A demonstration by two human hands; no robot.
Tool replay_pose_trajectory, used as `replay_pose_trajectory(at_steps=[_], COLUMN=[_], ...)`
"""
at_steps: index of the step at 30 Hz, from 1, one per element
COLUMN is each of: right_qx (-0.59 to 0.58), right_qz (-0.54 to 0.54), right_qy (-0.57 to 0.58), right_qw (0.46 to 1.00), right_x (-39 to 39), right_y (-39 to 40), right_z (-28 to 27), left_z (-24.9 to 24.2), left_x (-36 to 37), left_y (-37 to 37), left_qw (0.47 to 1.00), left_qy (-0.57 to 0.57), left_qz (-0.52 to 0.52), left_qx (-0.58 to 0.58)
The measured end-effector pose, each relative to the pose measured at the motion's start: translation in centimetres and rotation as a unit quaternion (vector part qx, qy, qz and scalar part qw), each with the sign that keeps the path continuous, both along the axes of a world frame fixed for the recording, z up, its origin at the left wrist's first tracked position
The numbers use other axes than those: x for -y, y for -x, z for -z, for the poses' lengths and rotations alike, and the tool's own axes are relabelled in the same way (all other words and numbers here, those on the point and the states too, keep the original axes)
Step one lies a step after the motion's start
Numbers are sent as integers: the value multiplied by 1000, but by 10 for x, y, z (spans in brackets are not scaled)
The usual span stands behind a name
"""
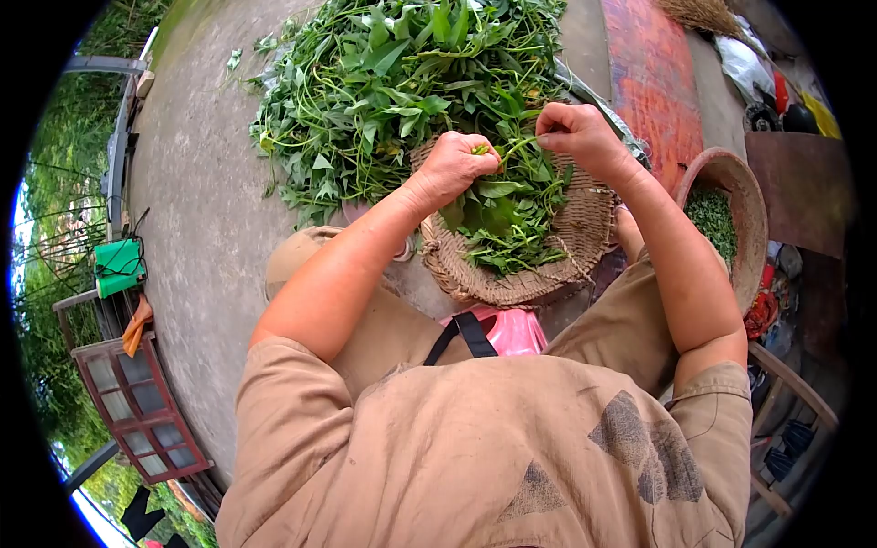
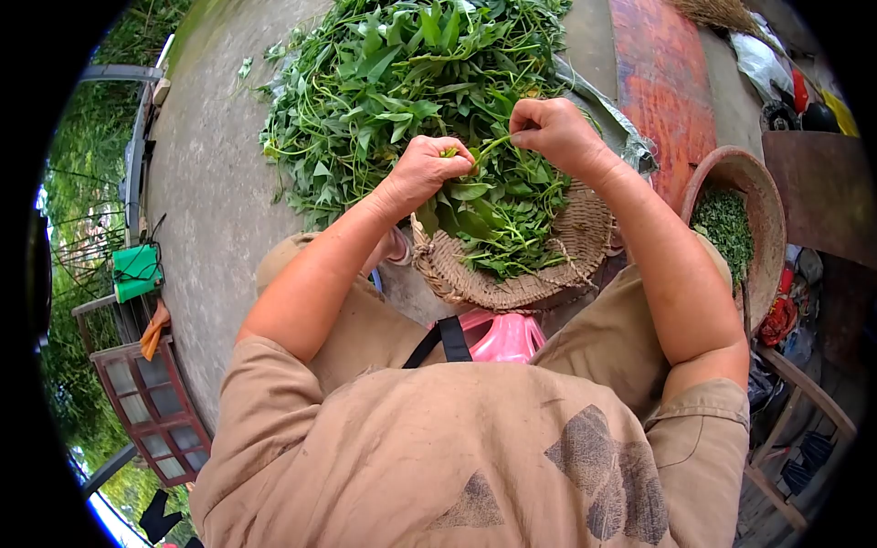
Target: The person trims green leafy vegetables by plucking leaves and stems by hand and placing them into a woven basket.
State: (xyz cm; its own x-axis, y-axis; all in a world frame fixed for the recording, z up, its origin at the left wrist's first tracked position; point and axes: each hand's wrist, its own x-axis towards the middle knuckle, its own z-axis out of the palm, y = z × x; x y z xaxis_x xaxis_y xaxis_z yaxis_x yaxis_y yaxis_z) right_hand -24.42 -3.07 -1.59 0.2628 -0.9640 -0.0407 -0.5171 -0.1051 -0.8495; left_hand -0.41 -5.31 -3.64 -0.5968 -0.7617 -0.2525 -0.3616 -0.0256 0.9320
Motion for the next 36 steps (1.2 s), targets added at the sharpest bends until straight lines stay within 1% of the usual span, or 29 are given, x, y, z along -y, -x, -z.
replay_pose_trajectory(at_steps=[3, 6, 9, 10, 11, 13, 14, 16, 18, 21, 22, 25, 28, 31, 34, 36], right_qx=[12, 20, 12, 33, 44, 84, 91, 104, 114, 148, 162, 170, 176, 145, 165, 147], right_qz=[-5, 3, 24, 48, 66, 68, 65, 58, 42, 37, 39, 13, -7, -7, 1, 3], right_qy=[-7, -19, 20, -14, -36, -73, -86, -113, -110, -117, -121, -141, -123, -114, -56, -39], right_qw=[1000, 1000, 999, 998, 996, 991, 990, 986, 987, 981, 979, 975, 977, 983, 985, 988], right_x=[-1, -4, -1, 1, 3, 9, 10, 9, 8, 3, 2, 3, 2, 2, 1, 0], right_y=[-3, -9, 0, 6, 10, 20, 24, 25, 21, 8, 5, 3, -1, -4, -6, -6], right_z=[2, -2, 0, -3, -7, 4, 9, 10, 9, 0, -2, -1, -2, -2, 3, 3], left_z=[0, 2, 14, 14, 14, 0, -3, -1, -1, -7, -12, -19, -21, -20, -21, -24], left_x=[-1, 3, 13, 16, 18, 16, 14, 10, 10, 6, 6, 5, 4, 3, 3, 3], left_y=[-1, -3, -14, -19, -23, -23, -23, -21, -21, -17, -18, -17, -17, -17, -19, -20], left_qw=[995, 985, 960, 968, 975, 985, 988, 986, 986, 970, 956, 930, 926, 924, 925, 934], left_qy=[-72, -92, -134, -97, -80, -46, -43, -52, -62, -156, -228, -311, -328, -335, -339, -326], left_qz=[-63, -145, -232, -212, -196, -160, -142, -149, -142, -149, -135, -121, -98, -77, -49, -33], left_qx=[-19, -30, -81, -91, -74, -40, -45, -52, -62, -112, -127, -152, -159, -169, -165, -146])
